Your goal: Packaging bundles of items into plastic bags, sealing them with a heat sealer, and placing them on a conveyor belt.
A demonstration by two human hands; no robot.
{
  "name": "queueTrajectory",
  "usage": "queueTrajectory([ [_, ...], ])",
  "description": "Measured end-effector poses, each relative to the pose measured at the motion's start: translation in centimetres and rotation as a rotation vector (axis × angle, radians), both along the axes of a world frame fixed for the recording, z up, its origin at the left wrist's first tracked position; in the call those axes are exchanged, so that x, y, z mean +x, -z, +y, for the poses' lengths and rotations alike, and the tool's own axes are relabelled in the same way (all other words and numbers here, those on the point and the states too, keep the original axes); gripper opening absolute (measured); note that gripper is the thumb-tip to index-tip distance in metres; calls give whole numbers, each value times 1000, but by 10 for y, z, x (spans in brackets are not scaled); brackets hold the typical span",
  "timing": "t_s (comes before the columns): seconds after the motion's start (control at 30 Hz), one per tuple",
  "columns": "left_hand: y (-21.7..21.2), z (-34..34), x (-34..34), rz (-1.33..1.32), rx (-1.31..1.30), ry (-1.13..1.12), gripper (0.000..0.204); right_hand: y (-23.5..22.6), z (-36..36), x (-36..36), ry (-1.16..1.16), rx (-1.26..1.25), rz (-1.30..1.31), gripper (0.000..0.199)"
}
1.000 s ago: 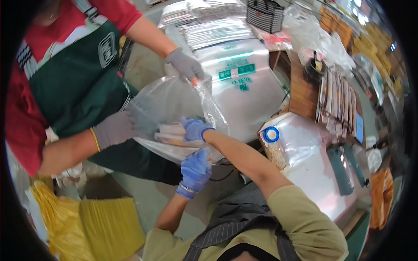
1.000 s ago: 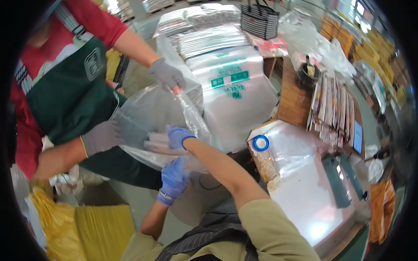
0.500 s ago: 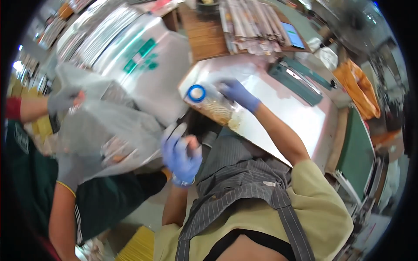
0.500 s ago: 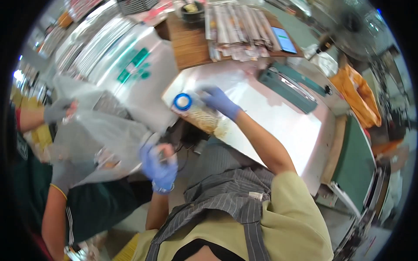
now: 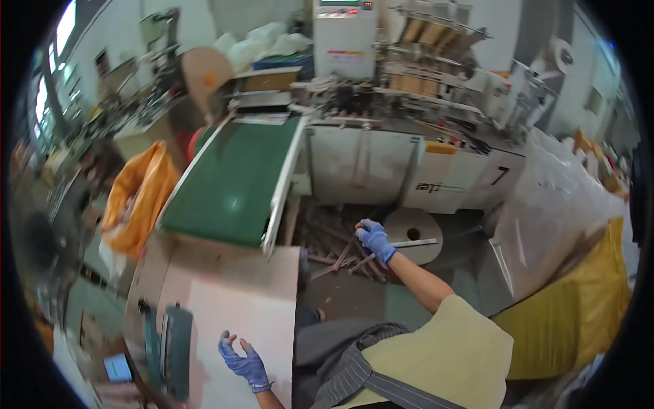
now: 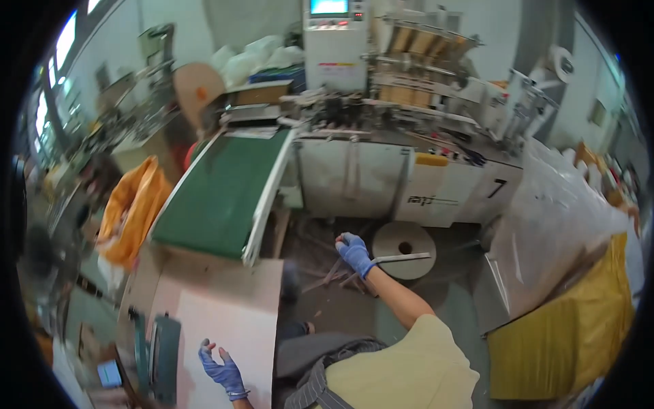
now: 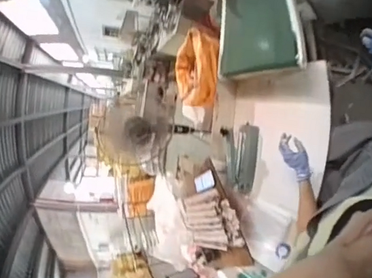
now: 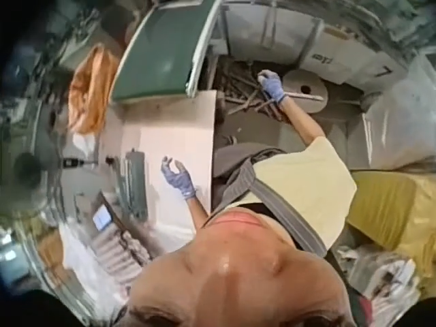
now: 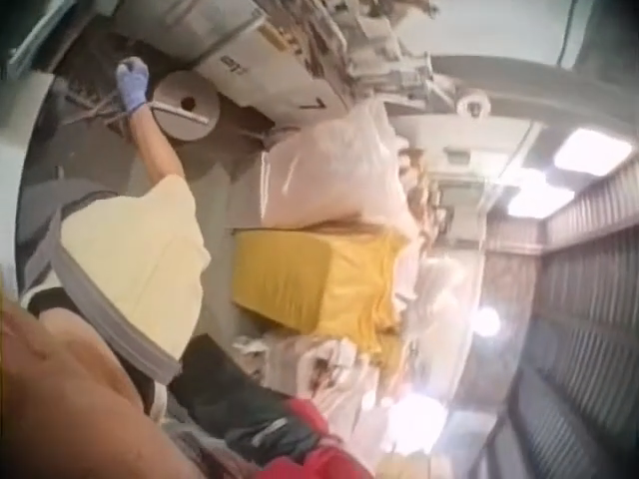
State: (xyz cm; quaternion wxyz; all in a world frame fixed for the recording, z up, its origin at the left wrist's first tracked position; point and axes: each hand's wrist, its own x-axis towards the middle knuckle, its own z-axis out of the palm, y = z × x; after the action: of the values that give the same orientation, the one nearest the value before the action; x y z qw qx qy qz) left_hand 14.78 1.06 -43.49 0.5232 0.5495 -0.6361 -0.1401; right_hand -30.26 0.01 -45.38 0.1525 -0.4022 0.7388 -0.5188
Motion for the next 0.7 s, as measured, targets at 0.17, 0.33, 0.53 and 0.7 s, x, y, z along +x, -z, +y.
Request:
queueTrajectory([
  [0.17, -7, -38, -56, -85, -66, 219, 24, 3, 37, -70, 292, 16, 138, 15],
  [0.33, -25, -78, -97, -118, -73, 189, 15, -6, 23, -180, 505, 42, 263, 20],
  [0.53, -102, -162, -215, -284, -371, 507, 15, -26, 12, -333, 838, 104, 543, 21],
  [0.7, -125, -197, -342, -444, -465, 742, 16, -64, 21, -425, 772, 116, 846, 24],
])
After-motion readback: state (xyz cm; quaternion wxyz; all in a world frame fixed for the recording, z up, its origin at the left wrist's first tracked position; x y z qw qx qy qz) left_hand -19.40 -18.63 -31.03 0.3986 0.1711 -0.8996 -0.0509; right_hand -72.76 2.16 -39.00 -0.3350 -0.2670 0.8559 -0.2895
